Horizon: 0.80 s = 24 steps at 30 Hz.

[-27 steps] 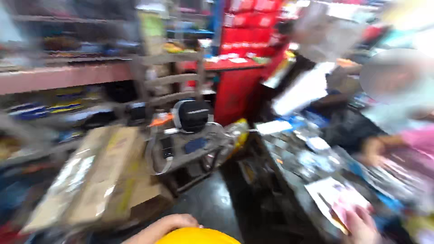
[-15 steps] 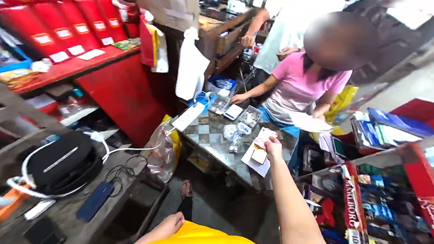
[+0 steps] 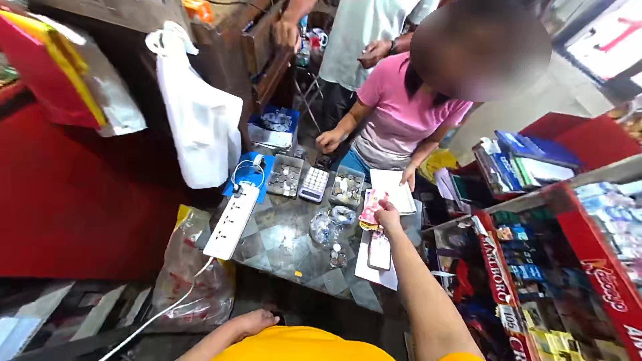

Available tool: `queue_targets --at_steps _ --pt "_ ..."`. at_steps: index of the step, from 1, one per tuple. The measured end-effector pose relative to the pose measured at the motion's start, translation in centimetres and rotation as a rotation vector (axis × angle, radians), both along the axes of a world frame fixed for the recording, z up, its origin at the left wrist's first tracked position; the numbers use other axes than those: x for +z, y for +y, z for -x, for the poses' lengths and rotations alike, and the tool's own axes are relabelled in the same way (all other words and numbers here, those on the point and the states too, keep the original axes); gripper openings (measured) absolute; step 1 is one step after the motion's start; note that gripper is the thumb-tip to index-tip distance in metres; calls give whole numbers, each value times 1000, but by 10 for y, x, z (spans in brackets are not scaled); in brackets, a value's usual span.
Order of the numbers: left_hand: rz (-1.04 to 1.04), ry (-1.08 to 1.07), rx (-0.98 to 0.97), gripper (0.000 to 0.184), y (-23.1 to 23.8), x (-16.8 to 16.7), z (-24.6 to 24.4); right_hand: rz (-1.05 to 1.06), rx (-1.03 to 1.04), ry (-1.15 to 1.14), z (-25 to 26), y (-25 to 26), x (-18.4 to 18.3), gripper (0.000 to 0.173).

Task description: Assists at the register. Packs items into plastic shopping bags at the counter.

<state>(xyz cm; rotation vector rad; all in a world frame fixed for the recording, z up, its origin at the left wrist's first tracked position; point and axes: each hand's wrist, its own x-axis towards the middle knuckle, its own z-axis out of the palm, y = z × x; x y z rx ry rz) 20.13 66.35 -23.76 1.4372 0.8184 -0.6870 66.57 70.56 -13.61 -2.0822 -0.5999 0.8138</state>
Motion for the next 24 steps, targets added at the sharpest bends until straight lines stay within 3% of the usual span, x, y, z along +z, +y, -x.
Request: queue_targets --at_steps 3,5,9,14,20,24 --pt "23 1 28 47 10 1 0 73 29 -19 -11 14 -13 61" --pt "-1 11 59 41 12 0 -2 164 98 -150 -20 26 -15 61" --pt "-103 102 265 43 14 -7 14 231 227 -501 -23 47 -6 41" --pt "-147 195 565 36 15 0 38 202 486 -616 -8 97 -5 30" --pt "-156 264 616 34 -3 -9 38 439 535 -703 -2 148 -18 38" --pt "-114 246 551 36 -9 -11 27 409 506 -679 -1 151 -17 33"
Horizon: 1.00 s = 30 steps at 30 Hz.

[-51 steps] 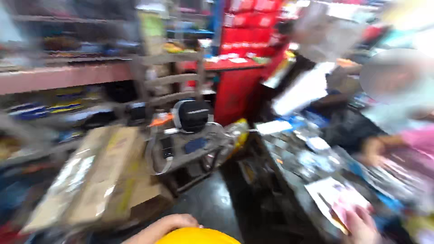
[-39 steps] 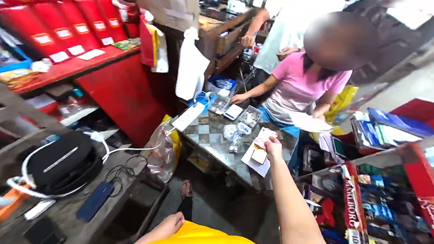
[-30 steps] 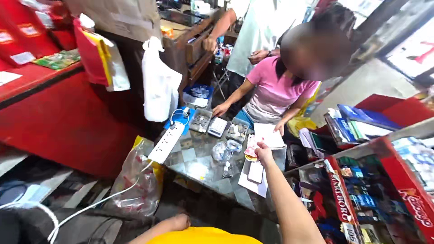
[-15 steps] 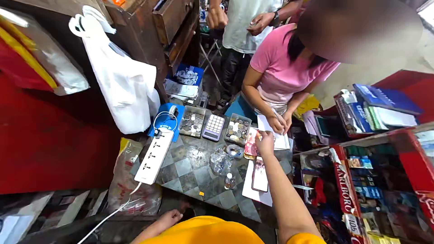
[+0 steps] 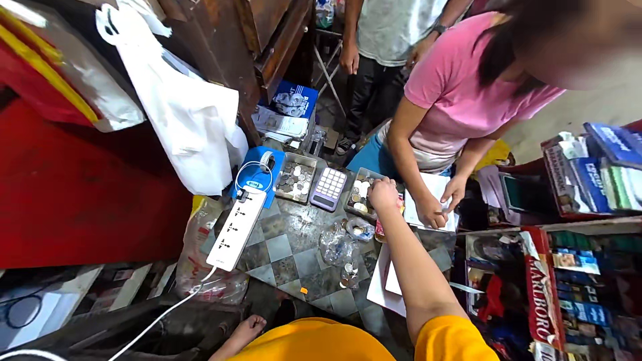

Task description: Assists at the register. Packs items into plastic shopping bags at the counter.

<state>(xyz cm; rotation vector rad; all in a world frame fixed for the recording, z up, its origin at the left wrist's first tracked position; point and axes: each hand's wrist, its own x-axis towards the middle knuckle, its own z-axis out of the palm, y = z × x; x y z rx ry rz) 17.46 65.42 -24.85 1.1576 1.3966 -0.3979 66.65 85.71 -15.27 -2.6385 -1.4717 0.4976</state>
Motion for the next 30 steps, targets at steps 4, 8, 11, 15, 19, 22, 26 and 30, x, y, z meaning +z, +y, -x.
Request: queue_targets --at_steps 4,8,11,15,19,22,26,30 --pt "-2 -16 -60 38 9 2 -3 -247 16 445 42 -27 22 22" --pt "-62 -99 130 34 34 18 -8 -192 -28 1253 128 -77 31 19" --pt "-94 -149 217 33 62 36 -13 11 43 1448 168 -109 37 17" --pt "-148 -176 168 32 103 66 -18 99 208 1327 182 -132 44 14" --pt "-190 -214 159 28 123 87 -28 -39 72 1132 132 -132 54 19" --pt "-191 -214 159 27 122 85 -35 35 -15 669 71 -129 50 30" --pt "-127 -236 111 26 113 78 -43 365 -74 199 35 -140 44 41" --pt "-248 -319 149 31 134 98 -32 194 30 249 66 -149 51 38"
